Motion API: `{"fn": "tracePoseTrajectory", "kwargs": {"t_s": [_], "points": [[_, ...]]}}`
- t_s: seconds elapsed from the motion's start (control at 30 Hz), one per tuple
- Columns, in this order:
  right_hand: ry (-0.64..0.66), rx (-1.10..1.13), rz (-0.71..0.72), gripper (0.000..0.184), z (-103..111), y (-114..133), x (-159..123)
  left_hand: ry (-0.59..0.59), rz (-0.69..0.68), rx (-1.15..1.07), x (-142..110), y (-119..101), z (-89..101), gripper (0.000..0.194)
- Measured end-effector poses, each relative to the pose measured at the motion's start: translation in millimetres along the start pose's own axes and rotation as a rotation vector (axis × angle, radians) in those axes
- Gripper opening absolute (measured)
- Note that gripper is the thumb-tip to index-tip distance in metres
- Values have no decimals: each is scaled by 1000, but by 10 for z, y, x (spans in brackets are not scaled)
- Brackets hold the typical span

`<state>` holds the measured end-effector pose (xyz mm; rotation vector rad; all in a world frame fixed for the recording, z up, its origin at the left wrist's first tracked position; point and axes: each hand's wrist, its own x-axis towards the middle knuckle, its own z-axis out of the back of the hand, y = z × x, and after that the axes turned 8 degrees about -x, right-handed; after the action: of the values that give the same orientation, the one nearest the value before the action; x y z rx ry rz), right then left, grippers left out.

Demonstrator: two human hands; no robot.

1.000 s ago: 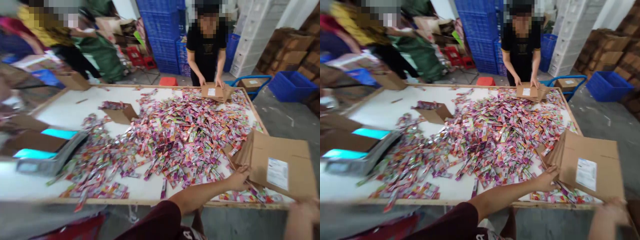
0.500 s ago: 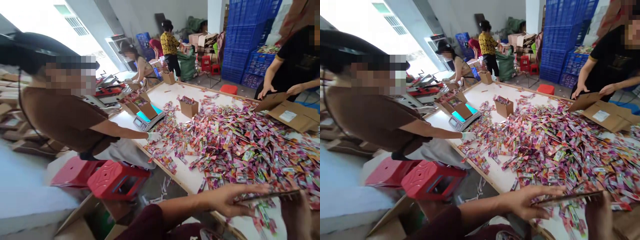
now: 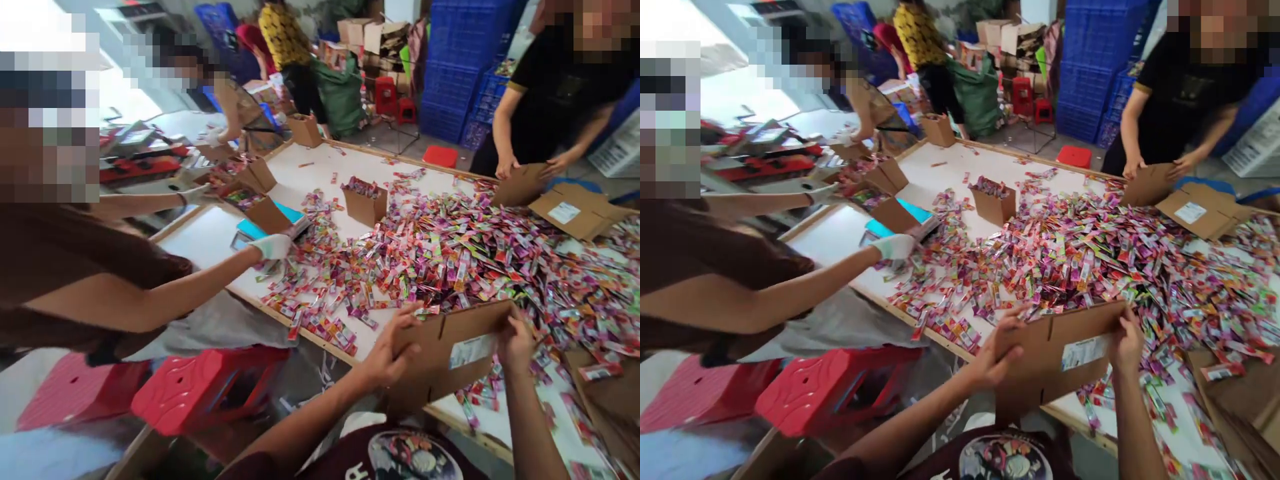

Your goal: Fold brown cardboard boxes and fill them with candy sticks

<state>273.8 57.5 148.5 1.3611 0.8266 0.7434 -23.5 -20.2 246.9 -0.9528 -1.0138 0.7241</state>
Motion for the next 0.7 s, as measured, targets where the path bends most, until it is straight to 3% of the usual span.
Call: {"fn": "tracePoseTrajectory", "kwargs": {"t_s": [0.23, 0.3, 0.43, 0.57, 0.63, 0.7], "points": [[-82, -99, -7, 40, -161, -266, -223, 262, -90, -13, -290, 468, 225, 48], [-81, -119, -17, 41, -164, -287, -267, 212, -9, -10, -314, 563, 282, 41], [-65, -160, -45, 41, -146, -292, -342, 45, 292, -68, -282, 706, 379, 44], [-35, -189, -69, 38, -138, -262, -376, 131, 355, -176, -195, 740, 434, 50], [-23, -190, -83, 41, -138, -224, -425, 119, 422, -188, -130, 776, 458, 52], [-19, -180, -98, 40, -149, -176, -550, -57, 552, -154, -50, 852, 486, 54]]}}
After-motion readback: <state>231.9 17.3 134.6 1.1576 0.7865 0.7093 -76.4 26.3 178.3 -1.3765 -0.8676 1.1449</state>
